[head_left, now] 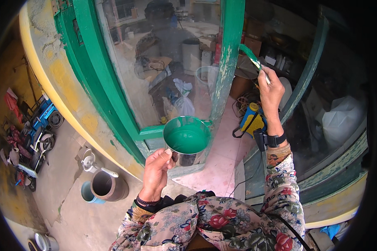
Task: The person paints a green window frame using a paintbrush and a small metal cup of green paint. They repeatedly dip the brush into the cup and apply paint to the frame's edges and corners, working methodically along the vertical and horizontal sections.
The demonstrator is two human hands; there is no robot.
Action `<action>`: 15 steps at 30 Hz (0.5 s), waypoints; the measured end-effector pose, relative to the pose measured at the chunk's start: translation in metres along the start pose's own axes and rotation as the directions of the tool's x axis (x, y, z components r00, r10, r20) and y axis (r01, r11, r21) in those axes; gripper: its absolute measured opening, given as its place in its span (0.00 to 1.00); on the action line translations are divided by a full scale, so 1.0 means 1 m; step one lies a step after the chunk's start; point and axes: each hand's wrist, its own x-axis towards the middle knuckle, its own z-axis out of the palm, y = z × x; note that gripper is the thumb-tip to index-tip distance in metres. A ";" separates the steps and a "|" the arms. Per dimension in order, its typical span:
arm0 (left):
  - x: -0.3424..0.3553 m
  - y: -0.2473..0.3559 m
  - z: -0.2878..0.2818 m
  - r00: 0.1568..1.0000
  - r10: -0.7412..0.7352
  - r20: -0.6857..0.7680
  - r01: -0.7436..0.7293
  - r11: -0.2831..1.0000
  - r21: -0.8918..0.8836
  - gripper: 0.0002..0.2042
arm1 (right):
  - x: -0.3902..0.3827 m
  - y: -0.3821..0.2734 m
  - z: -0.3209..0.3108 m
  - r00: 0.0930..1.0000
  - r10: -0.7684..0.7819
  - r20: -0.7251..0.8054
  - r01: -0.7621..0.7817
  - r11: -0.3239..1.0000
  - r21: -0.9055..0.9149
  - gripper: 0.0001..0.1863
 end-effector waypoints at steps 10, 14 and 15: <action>0.002 -0.001 0.010 0.993 0.098 -0.069 -0.089 0.989 0.114 0.13 | -0.083 -0.035 -0.035 0.793 0.529 0.303 -0.590 0.539 0.602 0.11; 0.003 -0.005 0.018 0.993 0.102 -0.059 -0.091 0.982 0.167 0.14 | -0.085 -0.052 -0.045 0.759 0.489 0.430 -0.651 0.560 0.513 0.11; 0.005 -0.002 0.017 0.994 0.092 -0.061 -0.080 0.982 0.172 0.14 | -0.083 -0.056 -0.047 0.756 0.430 0.494 -0.649 0.588 0.482 0.11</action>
